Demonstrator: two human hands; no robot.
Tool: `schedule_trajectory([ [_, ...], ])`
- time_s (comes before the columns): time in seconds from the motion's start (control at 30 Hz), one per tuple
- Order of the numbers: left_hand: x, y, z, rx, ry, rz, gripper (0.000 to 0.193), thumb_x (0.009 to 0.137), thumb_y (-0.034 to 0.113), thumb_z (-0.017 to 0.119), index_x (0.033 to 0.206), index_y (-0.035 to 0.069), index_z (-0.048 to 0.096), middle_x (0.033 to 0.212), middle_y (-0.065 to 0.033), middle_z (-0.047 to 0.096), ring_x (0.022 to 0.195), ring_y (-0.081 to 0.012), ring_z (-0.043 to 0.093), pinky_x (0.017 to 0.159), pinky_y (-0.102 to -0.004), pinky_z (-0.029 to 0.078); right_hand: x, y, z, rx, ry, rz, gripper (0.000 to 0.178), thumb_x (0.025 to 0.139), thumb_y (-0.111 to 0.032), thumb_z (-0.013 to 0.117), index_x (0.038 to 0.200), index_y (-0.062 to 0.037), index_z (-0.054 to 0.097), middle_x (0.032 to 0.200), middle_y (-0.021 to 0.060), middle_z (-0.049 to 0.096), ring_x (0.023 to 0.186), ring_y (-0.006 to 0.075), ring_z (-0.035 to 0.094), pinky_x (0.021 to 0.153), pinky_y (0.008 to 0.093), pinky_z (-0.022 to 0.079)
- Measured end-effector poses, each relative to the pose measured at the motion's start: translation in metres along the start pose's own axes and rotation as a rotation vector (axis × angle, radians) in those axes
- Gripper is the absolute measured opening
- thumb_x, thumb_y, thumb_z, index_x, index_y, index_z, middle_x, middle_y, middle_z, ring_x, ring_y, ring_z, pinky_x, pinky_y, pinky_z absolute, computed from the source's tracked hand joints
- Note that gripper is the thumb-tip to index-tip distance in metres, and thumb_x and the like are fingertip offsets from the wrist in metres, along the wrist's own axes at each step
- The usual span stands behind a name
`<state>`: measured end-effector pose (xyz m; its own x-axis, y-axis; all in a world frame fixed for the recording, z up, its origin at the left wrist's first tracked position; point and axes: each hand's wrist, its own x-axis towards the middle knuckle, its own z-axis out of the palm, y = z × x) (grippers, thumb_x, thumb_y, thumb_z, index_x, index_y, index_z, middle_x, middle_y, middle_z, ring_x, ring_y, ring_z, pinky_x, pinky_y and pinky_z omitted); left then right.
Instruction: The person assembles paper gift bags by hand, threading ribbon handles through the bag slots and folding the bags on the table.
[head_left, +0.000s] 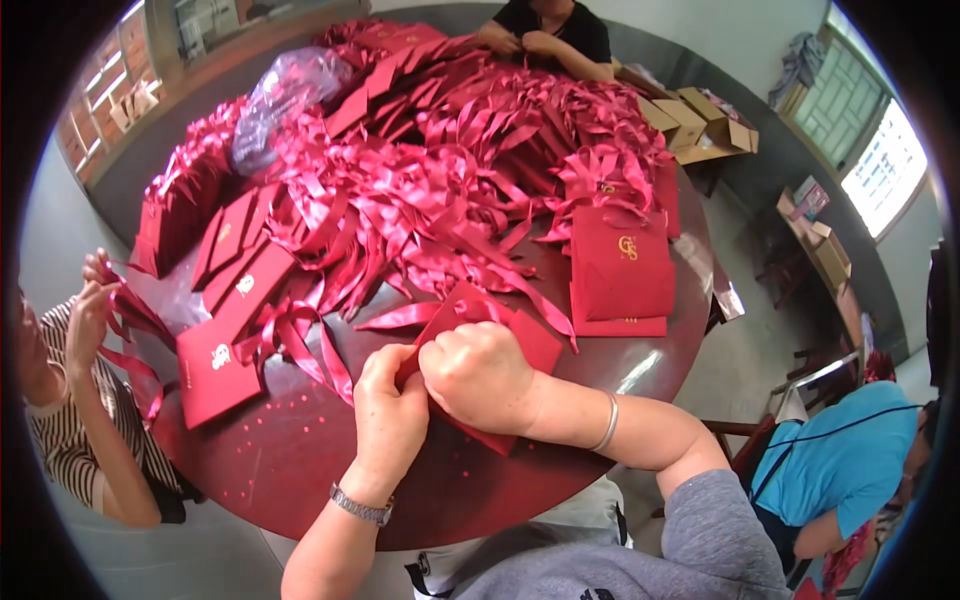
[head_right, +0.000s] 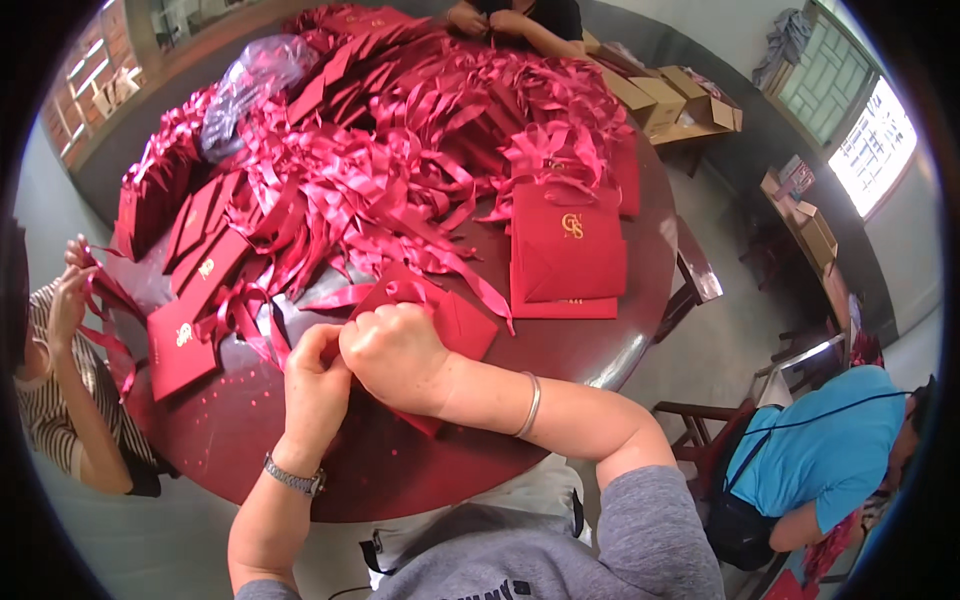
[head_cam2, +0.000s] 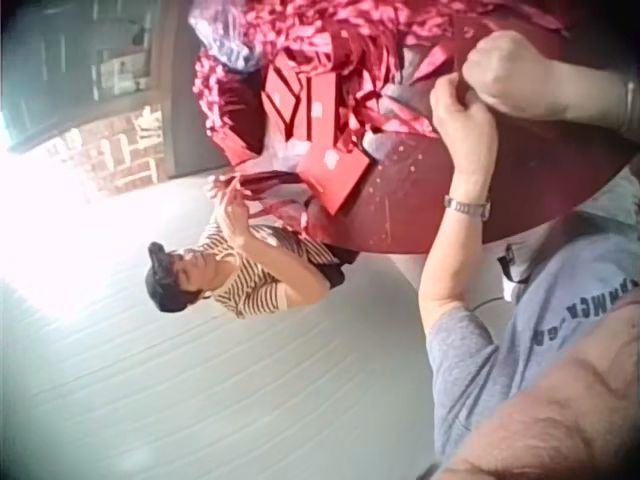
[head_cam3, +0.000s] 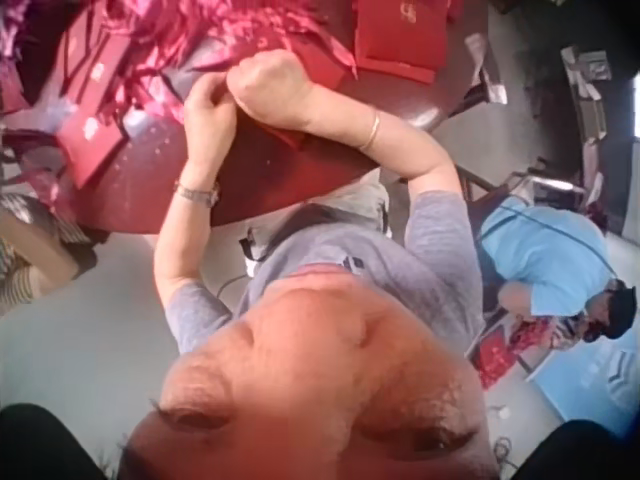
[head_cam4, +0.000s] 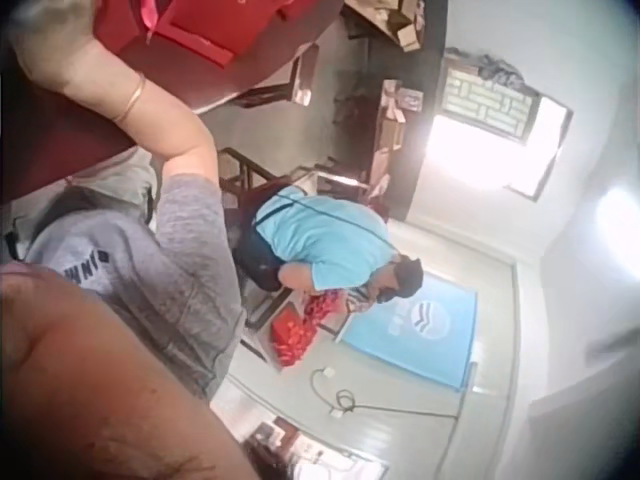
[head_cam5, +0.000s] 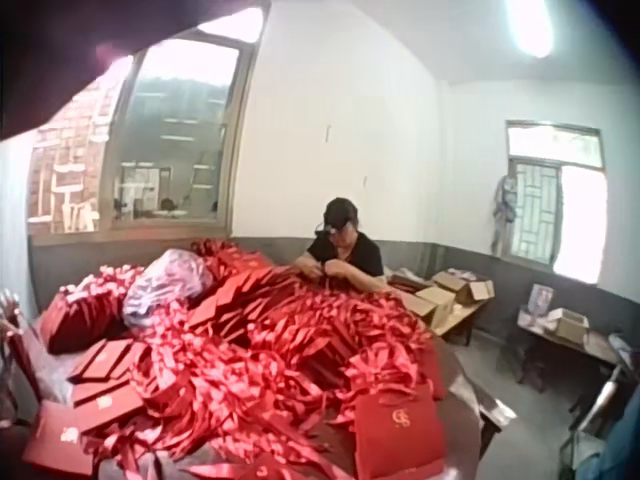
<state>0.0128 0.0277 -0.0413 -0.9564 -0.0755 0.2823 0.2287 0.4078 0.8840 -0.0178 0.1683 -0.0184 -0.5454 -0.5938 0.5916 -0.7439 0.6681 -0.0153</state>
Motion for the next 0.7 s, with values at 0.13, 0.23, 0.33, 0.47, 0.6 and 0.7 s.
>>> schedule_trajectory([
  [0.13, 0.005, -0.005, 0.001, -0.218, -0.067, -0.093, 0.024, 0.077, -0.006, 0.058, 0.1, -0.001, 0.064, 0.089, -0.0109, 0.066, 0.084, -0.0179, 0.063, 0.077, -0.03, 0.05, 0.001, 0.011, -0.003, 0.131, -0.024, 0.086, 0.01, 0.073, -0.017, 0.059, 0.067, -0.0093, 0.058, 0.063, 0.0088, 0.059, 0.059, 0.0257, 0.063, 0.053, 0.0389, 0.05],
  [0.23, 0.003, -0.014, 0.005, -0.225, -0.083, -0.12, 0.026, 0.077, -0.006, 0.059, 0.102, -0.001, 0.064, 0.092, -0.0105, 0.067, 0.087, -0.0175, 0.064, 0.079, -0.0303, 0.051, -0.004, 0.008, 0.003, 0.128, -0.043, 0.128, 0.012, 0.076, -0.018, 0.059, 0.068, -0.0082, 0.061, 0.065, 0.0087, 0.061, 0.06, 0.0266, 0.063, 0.054, 0.0396, 0.05],
  [0.33, 0.009, -0.01, -0.002, -0.213, -0.091, -0.065, 0.026, 0.078, -0.001, 0.059, 0.104, -0.001, 0.064, 0.098, -0.0154, 0.068, 0.093, -0.0245, 0.066, 0.084, -0.0334, 0.051, -0.003, 0.009, 0.0, 0.037, -0.042, 0.081, 0.011, 0.077, -0.018, 0.061, 0.073, -0.0069, 0.061, 0.069, 0.01, 0.064, 0.062, 0.0274, 0.065, 0.056, 0.0398, 0.051],
  [0.47, 0.009, 0.0, -0.002, -0.041, 0.011, 0.163, 0.029, 0.074, 0.002, 0.061, 0.103, 0.0, 0.065, 0.097, -0.0194, 0.064, 0.096, -0.036, 0.061, 0.084, -0.0415, 0.05, 0.009, -0.001, -0.042, 0.275, -0.197, 0.416, 0.027, 0.081, -0.022, 0.065, 0.101, -0.0048, 0.063, 0.082, 0.0156, 0.068, 0.074, 0.0339, 0.067, 0.062, 0.0437, 0.052],
  [0.6, 0.011, 0.002, -0.008, -0.062, -0.04, 0.18, 0.021, 0.081, 0.009, 0.063, 0.098, -0.002, 0.066, 0.097, -0.0166, 0.062, 0.095, -0.0304, 0.062, 0.083, -0.0373, 0.05, 0.008, 0.01, -0.034, 0.38, -0.117, 0.287, 0.029, 0.08, -0.016, 0.067, 0.106, -0.0041, 0.062, 0.087, 0.0164, 0.068, 0.078, 0.0343, 0.067, 0.066, 0.0422, 0.051],
  [0.7, 0.017, 0.006, -0.021, -0.167, -0.123, 0.075, 0.028, 0.085, 0.024, 0.058, 0.083, -0.004, 0.064, 0.083, -0.0212, 0.062, 0.085, -0.0356, 0.062, 0.075, -0.0422, 0.048, 0.01, 0.004, -0.036, 0.462, -0.117, 0.306, 0.024, 0.075, -0.011, 0.069, 0.096, -0.0036, 0.061, 0.083, 0.015, 0.065, 0.076, 0.0328, 0.064, 0.068, 0.0401, 0.05],
])
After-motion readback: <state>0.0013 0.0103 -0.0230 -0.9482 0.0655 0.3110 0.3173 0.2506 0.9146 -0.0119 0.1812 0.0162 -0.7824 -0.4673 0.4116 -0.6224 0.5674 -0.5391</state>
